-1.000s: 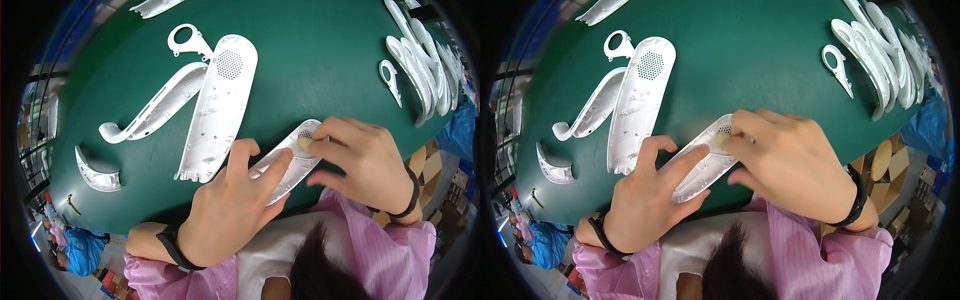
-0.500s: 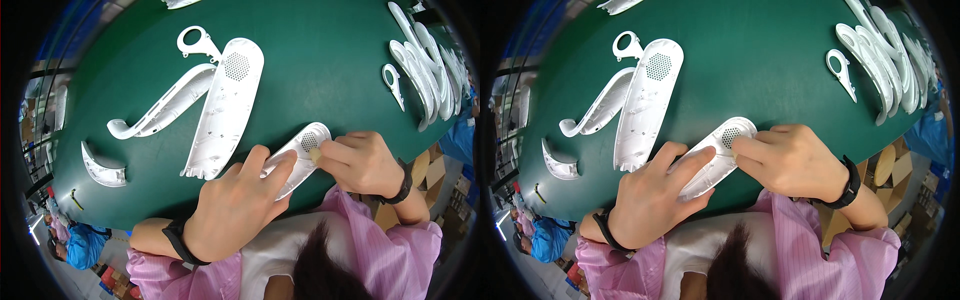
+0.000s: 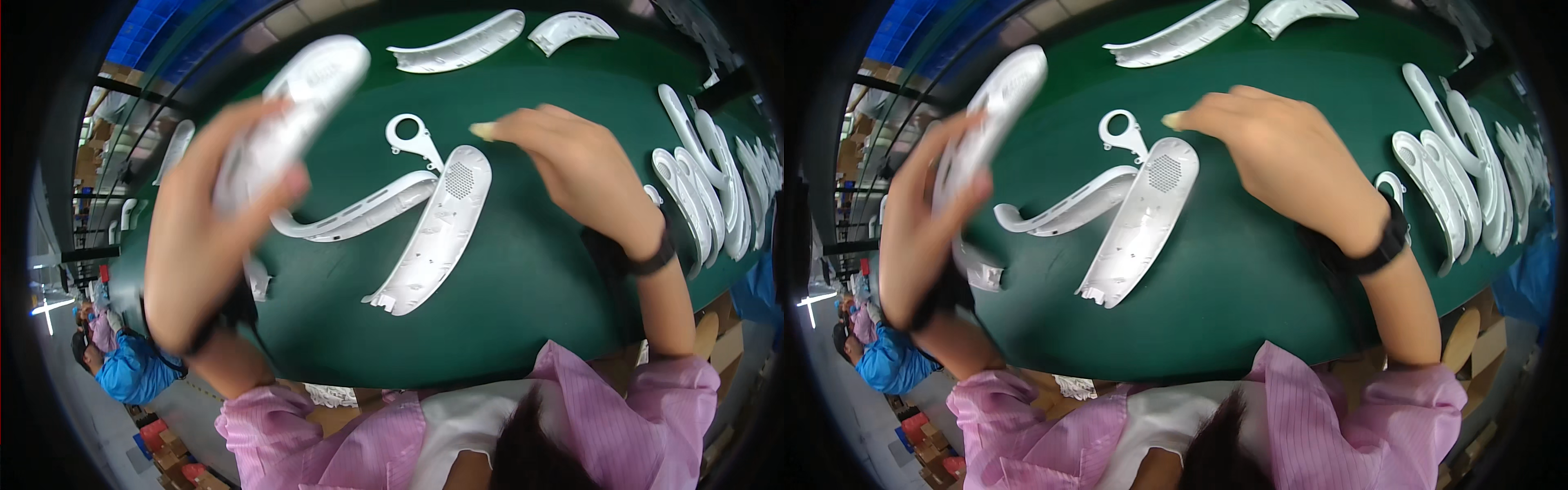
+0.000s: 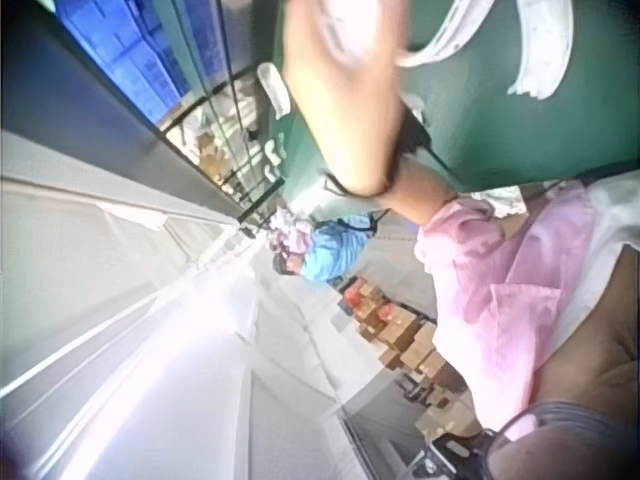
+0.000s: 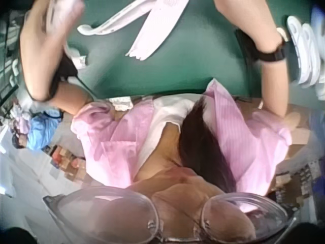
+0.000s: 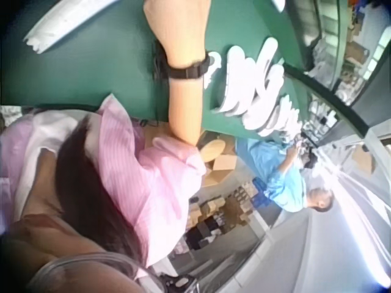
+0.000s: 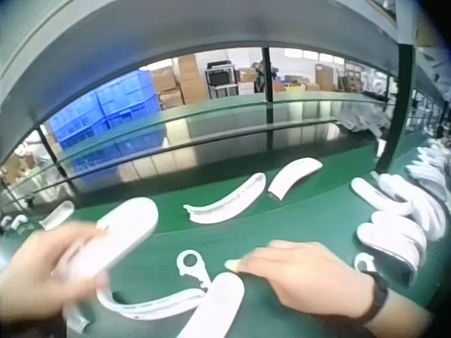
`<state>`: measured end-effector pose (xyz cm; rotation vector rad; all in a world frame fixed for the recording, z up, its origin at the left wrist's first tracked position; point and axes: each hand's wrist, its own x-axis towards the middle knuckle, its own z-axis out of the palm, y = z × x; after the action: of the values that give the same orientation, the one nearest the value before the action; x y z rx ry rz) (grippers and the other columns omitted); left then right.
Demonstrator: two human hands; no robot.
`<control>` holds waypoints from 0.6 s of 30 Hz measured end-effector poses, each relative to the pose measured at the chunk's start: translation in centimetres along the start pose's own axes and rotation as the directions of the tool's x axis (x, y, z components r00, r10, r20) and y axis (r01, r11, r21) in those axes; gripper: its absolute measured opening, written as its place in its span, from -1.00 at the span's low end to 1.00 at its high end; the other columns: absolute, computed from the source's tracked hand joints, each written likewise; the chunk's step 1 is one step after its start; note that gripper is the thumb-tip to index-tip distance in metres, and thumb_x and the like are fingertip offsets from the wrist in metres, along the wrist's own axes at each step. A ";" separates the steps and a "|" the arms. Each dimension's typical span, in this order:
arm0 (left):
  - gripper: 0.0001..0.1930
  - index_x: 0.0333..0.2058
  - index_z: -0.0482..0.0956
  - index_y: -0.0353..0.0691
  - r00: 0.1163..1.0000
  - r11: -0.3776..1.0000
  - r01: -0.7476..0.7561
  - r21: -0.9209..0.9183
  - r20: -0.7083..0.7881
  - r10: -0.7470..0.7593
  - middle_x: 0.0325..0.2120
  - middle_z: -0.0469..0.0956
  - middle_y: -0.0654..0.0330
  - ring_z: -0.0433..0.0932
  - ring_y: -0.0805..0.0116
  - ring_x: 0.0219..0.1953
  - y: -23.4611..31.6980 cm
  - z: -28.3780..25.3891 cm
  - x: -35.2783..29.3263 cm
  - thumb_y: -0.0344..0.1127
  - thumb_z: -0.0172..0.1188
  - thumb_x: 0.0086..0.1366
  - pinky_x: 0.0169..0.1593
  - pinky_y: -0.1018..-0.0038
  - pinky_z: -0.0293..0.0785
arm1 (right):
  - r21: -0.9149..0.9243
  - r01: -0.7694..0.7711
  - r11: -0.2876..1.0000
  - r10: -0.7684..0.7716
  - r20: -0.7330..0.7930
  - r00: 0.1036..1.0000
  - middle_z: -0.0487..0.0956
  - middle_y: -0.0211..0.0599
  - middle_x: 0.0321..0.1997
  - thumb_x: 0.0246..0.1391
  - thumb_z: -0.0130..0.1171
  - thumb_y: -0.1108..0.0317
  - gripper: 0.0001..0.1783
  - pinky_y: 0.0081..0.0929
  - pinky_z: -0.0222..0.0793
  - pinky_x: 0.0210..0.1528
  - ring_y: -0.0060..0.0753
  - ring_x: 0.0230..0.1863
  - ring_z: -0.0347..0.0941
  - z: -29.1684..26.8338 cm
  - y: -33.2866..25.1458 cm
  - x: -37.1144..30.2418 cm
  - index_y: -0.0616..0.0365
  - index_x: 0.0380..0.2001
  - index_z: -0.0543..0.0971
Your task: Manual assembly of white plastic shell components on an industrial assembly line.
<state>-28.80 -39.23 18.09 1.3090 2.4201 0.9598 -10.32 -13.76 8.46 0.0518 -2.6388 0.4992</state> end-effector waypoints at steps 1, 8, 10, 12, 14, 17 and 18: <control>-0.48 0.15 0.49 -0.28 0.999 1.000 -0.001 0.024 -0.033 0.001 -0.08 0.58 0.08 0.56 0.37 -0.16 -1.9 -0.8 2.1 -0.24 0.35 0.25 -0.08 0.46 0.48 | 0.011 0.063 0.998 -0.064 0.065 0.996 0.66 -0.28 -0.15 -0.08 0.13 0.70 -0.51 -0.30 0.49 -0.08 -0.21 -0.07 0.56 0.9 0.1 1.4 0.11 -0.04 0.64; -0.45 0.23 0.42 -0.18 0.946 0.948 -0.082 0.309 -0.275 0.172 0.16 0.46 0.11 0.44 0.22 0.16 -9.5 -0.6 5.4 -0.15 0.29 0.32 0.16 0.32 0.39 | 0.140 0.324 0.936 -0.348 0.213 0.913 0.62 -0.38 0.13 -0.21 0.18 0.73 -0.37 -0.27 0.46 0.12 -0.22 0.14 0.48 5.8 1.6 9.1 0.03 0.01 0.64; -0.59 0.11 0.53 -0.21 0.989 0.985 -0.108 0.132 -0.091 0.120 0.03 0.55 0.17 0.51 0.35 0.02 -6.1 1.3 2.9 -0.21 0.25 0.33 0.12 0.40 0.38 | 0.148 0.218 0.965 -0.261 0.425 0.867 0.59 -0.42 0.19 -0.24 0.25 0.72 -0.37 -0.33 0.47 0.10 -0.23 0.11 0.49 5.8 2.1 8.9 -0.02 -0.01 0.67; -0.66 0.03 0.58 -0.20 0.995 0.999 -0.011 0.050 0.101 0.006 -0.17 0.62 0.25 0.55 0.43 -0.19 -1.7 3.3 0.0 -0.32 0.26 0.28 -0.14 0.46 0.46 | 0.125 0.224 0.966 -0.256 0.407 0.877 0.59 -0.43 0.09 -0.25 0.29 0.69 -0.40 -0.32 0.46 0.05 -0.23 0.05 0.49 5.4 2.5 8.6 -0.02 -0.04 0.68; -0.59 0.04 0.58 -0.13 0.982 0.998 -0.042 0.047 0.186 0.033 -0.29 0.61 0.21 0.58 0.32 -0.38 0.4 5.5 -3.5 -0.26 0.35 0.20 -0.29 0.44 0.50 | 0.085 0.242 0.967 -0.256 0.372 0.892 0.59 -0.43 -0.11 -0.28 0.38 0.63 -0.45 -0.29 0.45 -0.04 -0.23 -0.07 0.49 5.0 2.7 8.2 -0.01 -0.10 0.70; -0.32 0.22 0.36 -0.19 0.961 0.968 -0.165 0.187 0.252 0.115 -0.27 0.60 0.05 0.63 0.08 -0.28 1.5 8.3 -6.0 -0.17 0.40 0.16 -0.23 0.26 0.56 | 0.101 0.162 0.982 -0.184 0.272 0.945 0.52 -0.37 -0.23 -0.29 0.42 0.58 -0.55 -0.30 0.44 -0.15 -0.21 -0.16 0.50 3.2 3.1 6.8 0.06 -0.21 0.62; -0.26 0.25 0.29 -0.22 0.963 0.959 -0.187 0.213 0.231 0.136 -0.26 0.60 0.03 0.63 0.05 -0.26 1.9 9.3 -6.2 -0.18 0.40 0.14 -0.23 0.23 0.56 | 0.084 0.131 0.988 -0.147 0.240 0.959 0.52 -0.35 -0.25 -0.28 0.41 0.58 -0.59 -0.31 0.44 -0.19 -0.21 -0.20 0.51 2.2 3.0 6.1 0.09 -0.25 0.59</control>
<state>-19.54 -39.43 11.63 1.6213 2.3395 0.5452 -17.05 -11.47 8.27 0.3388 -2.8316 0.5648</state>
